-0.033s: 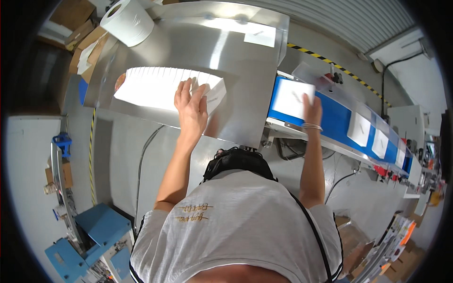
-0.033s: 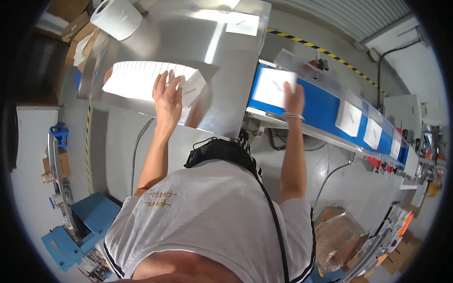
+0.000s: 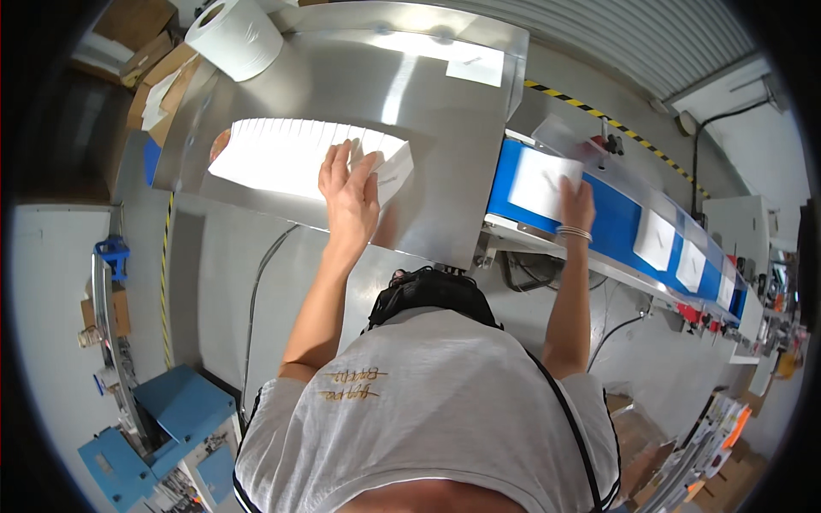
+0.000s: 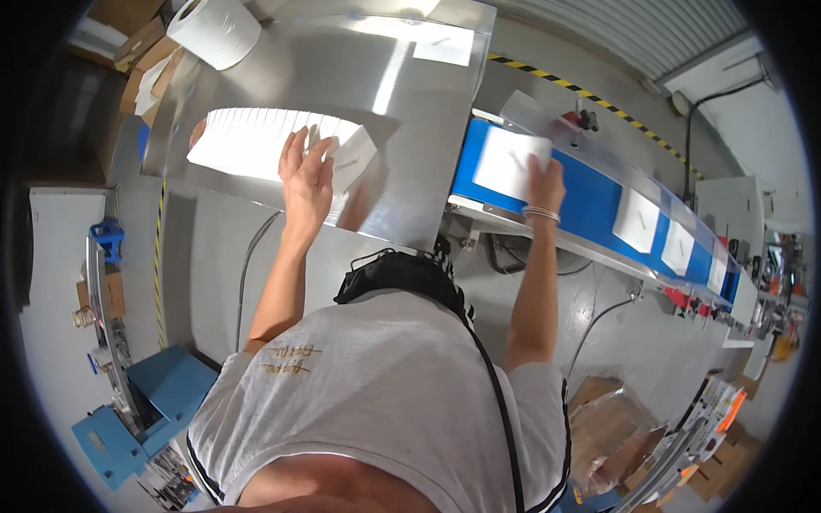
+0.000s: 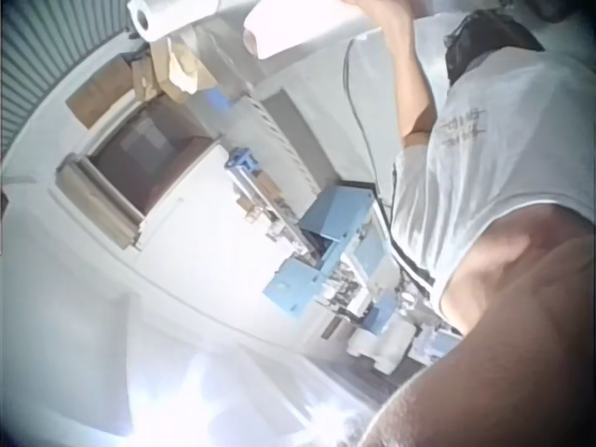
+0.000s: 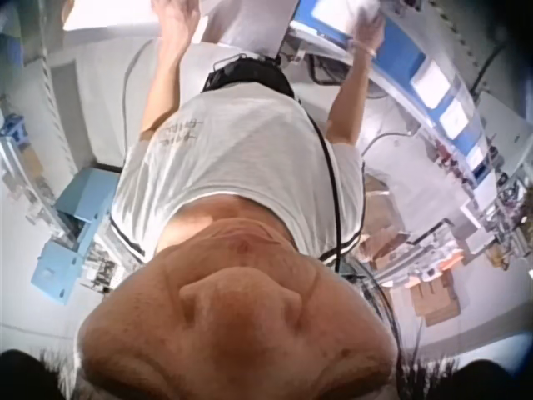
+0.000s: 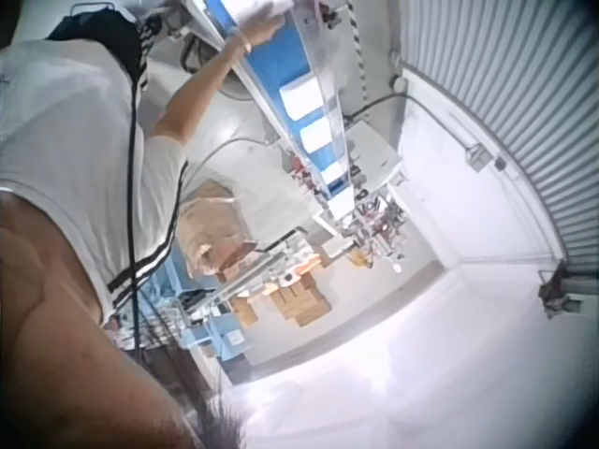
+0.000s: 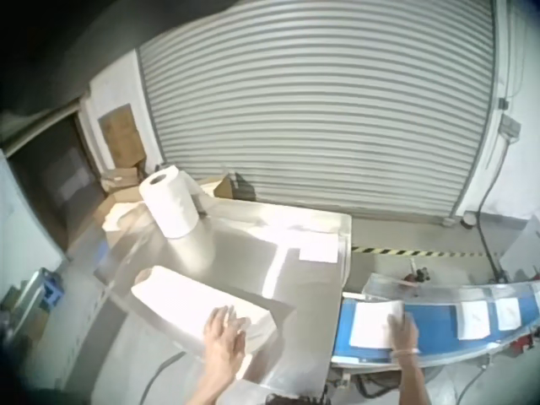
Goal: Organizing and moving stacks of pleated paper products between machinery and a workbench.
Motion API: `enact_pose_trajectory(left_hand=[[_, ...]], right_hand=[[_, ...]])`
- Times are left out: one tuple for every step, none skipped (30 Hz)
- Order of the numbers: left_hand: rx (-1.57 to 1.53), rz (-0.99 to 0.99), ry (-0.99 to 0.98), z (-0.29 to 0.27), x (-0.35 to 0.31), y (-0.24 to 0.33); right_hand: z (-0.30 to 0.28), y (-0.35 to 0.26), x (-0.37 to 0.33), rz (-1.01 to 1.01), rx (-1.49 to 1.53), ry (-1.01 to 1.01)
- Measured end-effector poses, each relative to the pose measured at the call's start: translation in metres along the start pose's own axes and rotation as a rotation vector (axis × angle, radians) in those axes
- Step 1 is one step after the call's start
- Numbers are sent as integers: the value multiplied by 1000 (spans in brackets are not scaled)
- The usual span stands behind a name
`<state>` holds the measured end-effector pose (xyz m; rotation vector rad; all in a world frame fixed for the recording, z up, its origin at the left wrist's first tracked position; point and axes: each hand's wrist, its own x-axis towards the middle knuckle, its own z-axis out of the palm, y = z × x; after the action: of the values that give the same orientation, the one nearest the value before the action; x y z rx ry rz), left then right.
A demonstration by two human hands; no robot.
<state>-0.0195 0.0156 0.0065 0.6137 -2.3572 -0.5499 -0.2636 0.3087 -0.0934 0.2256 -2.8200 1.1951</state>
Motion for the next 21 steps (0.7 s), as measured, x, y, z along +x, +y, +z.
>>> enact_pose_trajectory(left_hand=[[5,-10,6,0,0,-1],[5,-11,0,-1,1,-1],[5,-11,-7,-3,1,-1],[11,-11,-5,-3,0,0],[12,-13,-11,-3,0,1],[15,-13,-18,-3,0,2],[11,0,-25,-3,1,4],[22,0,-39,-5,-1,4],[32,-2,-51,-6,-2,6],[21,16,-57,-4,0,9],[27,21,-81,-5,1,10],[32,26,-104,-8,1,11],[33,35,-104,-10,3,11],[34,50,-137,-11,4,10],[35,64,-171,-11,6,10],[35,33,-140,-13,6,8],[34,1,-110,-13,6,6],[74,17,-82,-12,7,-2],[93,3,-57,-10,8,-10],[115,-13,-31,-10,8,-17],[102,-14,-20,-12,7,-20]], right_hand=[[-7,-2,1,-167,-200,190],[-7,-6,-1,-176,-197,183],[-9,-10,-3,-243,-419,298],[-15,-31,-8,-305,-640,416],[-15,-42,-7,-387,-392,129],[-8,-59,-8,-513,-120,-124],[6,-86,-15,-553,22,-303],[18,-118,-25,-513,198,-570],[28,-149,-36,-457,309,-793],[42,-162,-41,-519,362,-861],[59,-172,-44,-588,423,-938],[70,-180,-46,-651,389,-951],[81,-184,-45,-714,352,-964],[90,-182,-46,-749,235,-921],[91,-176,-44,-746,235,-913],[90,-171,-46,-748,272,-863],[88,-165,-47,-748,307,-813],[84,-157,-46,-326,563,-1041],[77,-143,-47,-282,601,-889],[68,-128,-46,-239,637,-739],[55,-118,-42,-207,570,-590]])
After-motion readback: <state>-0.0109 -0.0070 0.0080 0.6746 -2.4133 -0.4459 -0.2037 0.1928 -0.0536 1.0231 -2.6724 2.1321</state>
